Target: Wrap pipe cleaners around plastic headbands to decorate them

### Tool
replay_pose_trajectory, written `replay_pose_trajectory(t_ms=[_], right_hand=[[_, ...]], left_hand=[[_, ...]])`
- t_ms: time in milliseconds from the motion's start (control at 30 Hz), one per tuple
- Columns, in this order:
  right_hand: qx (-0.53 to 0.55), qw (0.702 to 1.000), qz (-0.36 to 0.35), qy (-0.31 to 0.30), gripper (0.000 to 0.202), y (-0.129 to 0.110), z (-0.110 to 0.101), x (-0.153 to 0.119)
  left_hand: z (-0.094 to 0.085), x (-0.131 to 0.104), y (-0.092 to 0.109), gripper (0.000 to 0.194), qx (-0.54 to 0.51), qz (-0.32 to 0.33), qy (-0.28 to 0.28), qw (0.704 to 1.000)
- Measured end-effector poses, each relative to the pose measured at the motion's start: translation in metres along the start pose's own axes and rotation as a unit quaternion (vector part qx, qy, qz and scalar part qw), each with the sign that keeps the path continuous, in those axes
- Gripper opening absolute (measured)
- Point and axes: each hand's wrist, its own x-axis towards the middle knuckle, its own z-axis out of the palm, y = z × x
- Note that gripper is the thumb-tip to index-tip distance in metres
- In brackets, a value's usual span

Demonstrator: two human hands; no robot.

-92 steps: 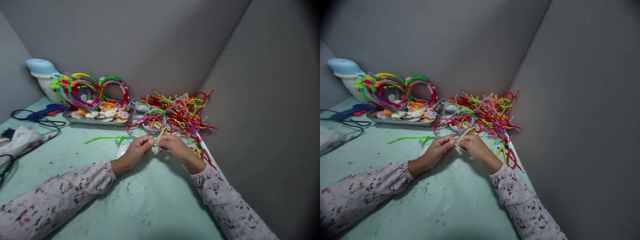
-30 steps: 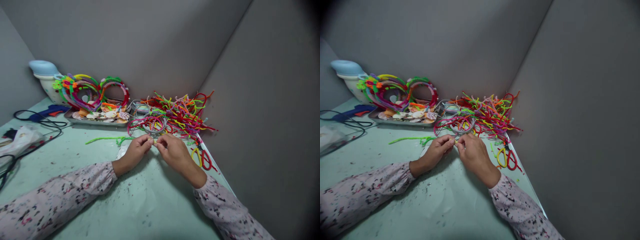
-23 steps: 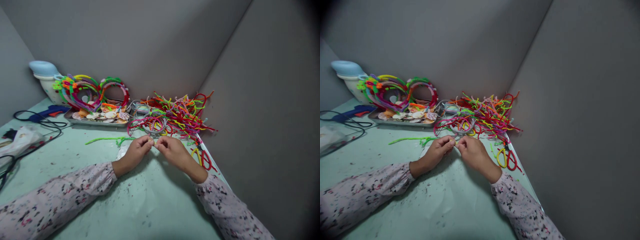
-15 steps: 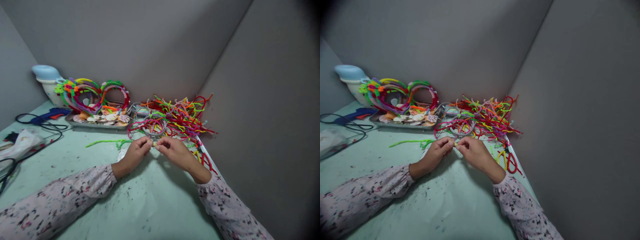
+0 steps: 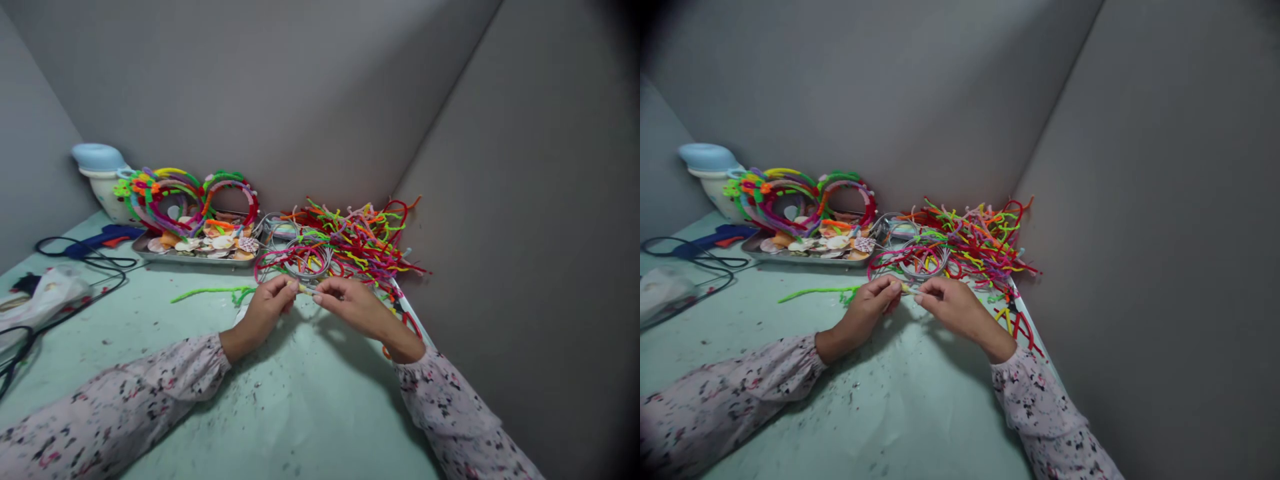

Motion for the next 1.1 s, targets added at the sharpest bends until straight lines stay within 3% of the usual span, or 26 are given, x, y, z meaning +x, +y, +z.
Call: replay_pose_trajectory(t_ms=[267, 433, 633, 767, 967, 1100], right_hand=[[-0.044, 0.995, -0.064, 0.056, 0.017, 0.004, 0.002, 0.003], [-0.057, 0.976, -0.134, 0.162, 0.014, 0.019, 0.012, 0.006], [-0.088, 0.941, -0.165, 0.282, 0.024, 0.058, 0.017, 0.013], [-0.079, 0.941, -0.148, 0.293, 0.029, 0.075, 0.016, 0.016], [-0.063, 0.953, -0.101, 0.28, 0.027, 0.077, 0.02, 0.018], [-0.05, 0.953, -0.078, 0.288, 0.029, 0.079, 0.021, 0.019]], left_hand=[[-0.003, 0.004, 0.0, 0.026, -0.027, -0.026, -0.018, 0.999], [-0.003, 0.005, -0.001, 0.029, -0.053, -0.063, -0.033, 0.996], [-0.003, 0.008, 0.002, 0.029, -0.113, -0.092, -0.021, 0.989], [-0.008, 0.016, 0.008, 0.028, -0.18, -0.109, -0.009, 0.978], [-0.018, 0.027, 0.013, 0.014, -0.298, -0.143, 0.05, 0.942], [-0.02, 0.03, 0.018, 0.006, -0.341, -0.183, 0.034, 0.922]])
